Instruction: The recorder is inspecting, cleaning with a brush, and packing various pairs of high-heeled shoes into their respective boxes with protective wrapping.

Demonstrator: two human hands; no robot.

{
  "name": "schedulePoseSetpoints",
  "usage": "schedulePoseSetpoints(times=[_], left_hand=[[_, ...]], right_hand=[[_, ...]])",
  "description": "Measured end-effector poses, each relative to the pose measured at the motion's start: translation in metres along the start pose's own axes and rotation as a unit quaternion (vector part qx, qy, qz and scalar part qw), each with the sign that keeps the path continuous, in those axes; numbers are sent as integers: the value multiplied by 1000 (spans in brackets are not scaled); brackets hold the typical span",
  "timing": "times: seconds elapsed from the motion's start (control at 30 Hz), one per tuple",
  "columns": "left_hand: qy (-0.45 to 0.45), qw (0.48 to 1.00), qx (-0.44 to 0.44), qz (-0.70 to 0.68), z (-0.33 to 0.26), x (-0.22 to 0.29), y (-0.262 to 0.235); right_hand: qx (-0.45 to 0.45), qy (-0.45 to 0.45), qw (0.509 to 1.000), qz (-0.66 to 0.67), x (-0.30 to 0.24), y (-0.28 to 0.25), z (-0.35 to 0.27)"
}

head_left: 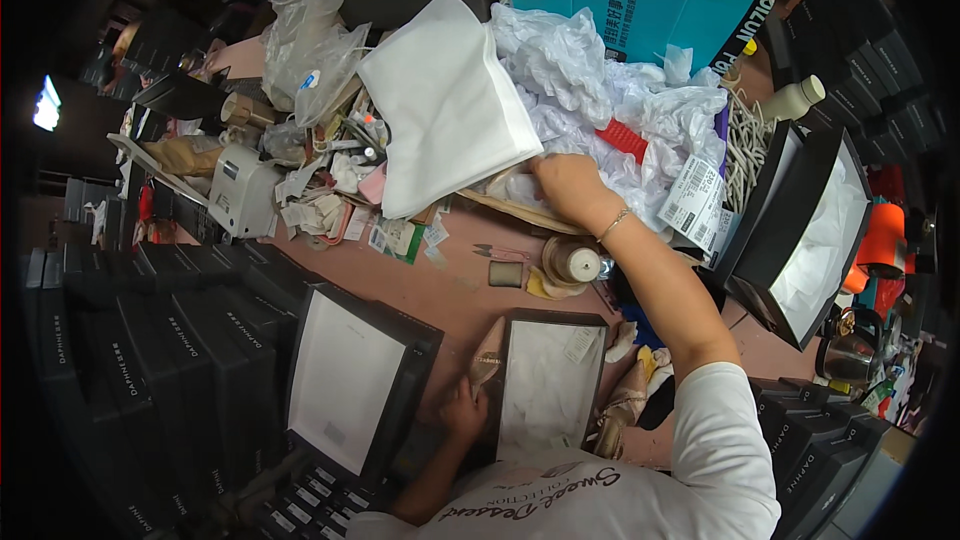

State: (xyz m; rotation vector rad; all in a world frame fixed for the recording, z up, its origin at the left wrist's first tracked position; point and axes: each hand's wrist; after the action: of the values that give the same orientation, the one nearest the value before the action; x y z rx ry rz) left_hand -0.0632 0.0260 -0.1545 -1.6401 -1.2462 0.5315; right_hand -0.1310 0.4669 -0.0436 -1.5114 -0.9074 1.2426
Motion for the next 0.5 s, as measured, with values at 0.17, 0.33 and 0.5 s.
schedulePoseSetpoints(times=[0.17, 0.33, 0.5], left_hand=[[17, 1000, 5, 9, -1, 3, -2], [88, 991, 94, -30, 2, -3, 10], [70, 994, 76, -35, 3, 1, 7]], right_hand=[[-35, -19, 998, 57, 0, 10, 15], [-84, 30, 996, -12, -3, 17, 26], [30, 11, 999, 27, -9, 3, 3]])
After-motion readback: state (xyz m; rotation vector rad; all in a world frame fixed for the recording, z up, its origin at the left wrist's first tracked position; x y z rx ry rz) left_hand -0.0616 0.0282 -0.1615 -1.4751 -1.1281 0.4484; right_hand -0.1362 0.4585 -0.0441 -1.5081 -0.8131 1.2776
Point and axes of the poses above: each hand's wrist, its own z-axis towards the middle knuckle, its own y-axis out of the palm, x = y × z, and after that the axes turned 7 degrees about -y, right-handed
